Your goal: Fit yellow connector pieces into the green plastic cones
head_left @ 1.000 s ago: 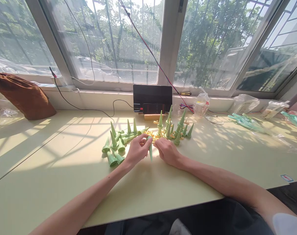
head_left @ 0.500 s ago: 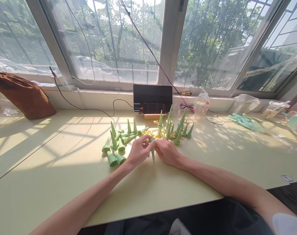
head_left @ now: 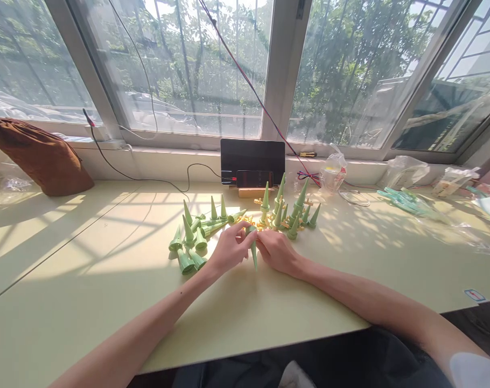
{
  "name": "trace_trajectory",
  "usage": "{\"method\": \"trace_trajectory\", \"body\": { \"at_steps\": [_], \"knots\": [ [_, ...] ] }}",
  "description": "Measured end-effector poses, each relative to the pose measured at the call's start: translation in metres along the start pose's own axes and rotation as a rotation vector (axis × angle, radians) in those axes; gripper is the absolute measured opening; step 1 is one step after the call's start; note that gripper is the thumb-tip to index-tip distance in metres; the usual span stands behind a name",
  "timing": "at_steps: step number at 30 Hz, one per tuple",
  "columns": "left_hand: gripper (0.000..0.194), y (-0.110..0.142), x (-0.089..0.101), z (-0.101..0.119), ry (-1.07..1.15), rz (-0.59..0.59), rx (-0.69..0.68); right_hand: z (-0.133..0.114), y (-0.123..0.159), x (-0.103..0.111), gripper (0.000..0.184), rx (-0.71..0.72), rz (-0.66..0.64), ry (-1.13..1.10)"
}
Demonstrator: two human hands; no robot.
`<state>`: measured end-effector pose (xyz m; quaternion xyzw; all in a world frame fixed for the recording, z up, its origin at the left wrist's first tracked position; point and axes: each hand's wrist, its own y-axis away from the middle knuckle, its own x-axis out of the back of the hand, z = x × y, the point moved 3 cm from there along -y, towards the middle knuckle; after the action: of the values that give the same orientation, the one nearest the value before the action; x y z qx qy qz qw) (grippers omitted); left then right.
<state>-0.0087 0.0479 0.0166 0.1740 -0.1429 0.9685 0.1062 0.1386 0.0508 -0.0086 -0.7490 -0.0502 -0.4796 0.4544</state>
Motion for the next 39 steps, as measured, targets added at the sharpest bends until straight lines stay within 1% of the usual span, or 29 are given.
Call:
{"method": "trace_trajectory", "body": {
  "at_steps": [8,17,23,28,34,39],
  "knots": [
    [0.030,-0.0003,0.0001,-0.0017,0.005,-0.017,0.021,0.0016,0.0004,-0.0021,0.030,-0.009,0.009,-0.004],
    [0.027,0.0001,-0.0003,-0.0026,-0.007,-0.043,0.035,0.0032,0.0006,-0.0048,0.028,-0.048,-0.015,-0.028],
    [0.025,0.0004,-0.0012,-0.0034,0.002,-0.068,0.048,0.0048,0.0015,-0.0083,0.025,-0.059,-0.026,0.016],
    [0.023,-0.0008,-0.0017,-0.0070,-0.010,-0.065,0.044,0.0051,0.0014,-0.0083,0.023,-0.072,-0.050,0.003],
    [0.022,-0.0010,-0.0014,-0.0071,-0.036,-0.054,0.027,0.0049,0.0007,-0.0078,0.025,-0.077,-0.064,-0.018],
    [0.024,0.0004,-0.0009,-0.0036,-0.014,-0.090,0.022,0.0081,0.0026,-0.0094,0.028,-0.077,-0.052,-0.028]
  ]
}}
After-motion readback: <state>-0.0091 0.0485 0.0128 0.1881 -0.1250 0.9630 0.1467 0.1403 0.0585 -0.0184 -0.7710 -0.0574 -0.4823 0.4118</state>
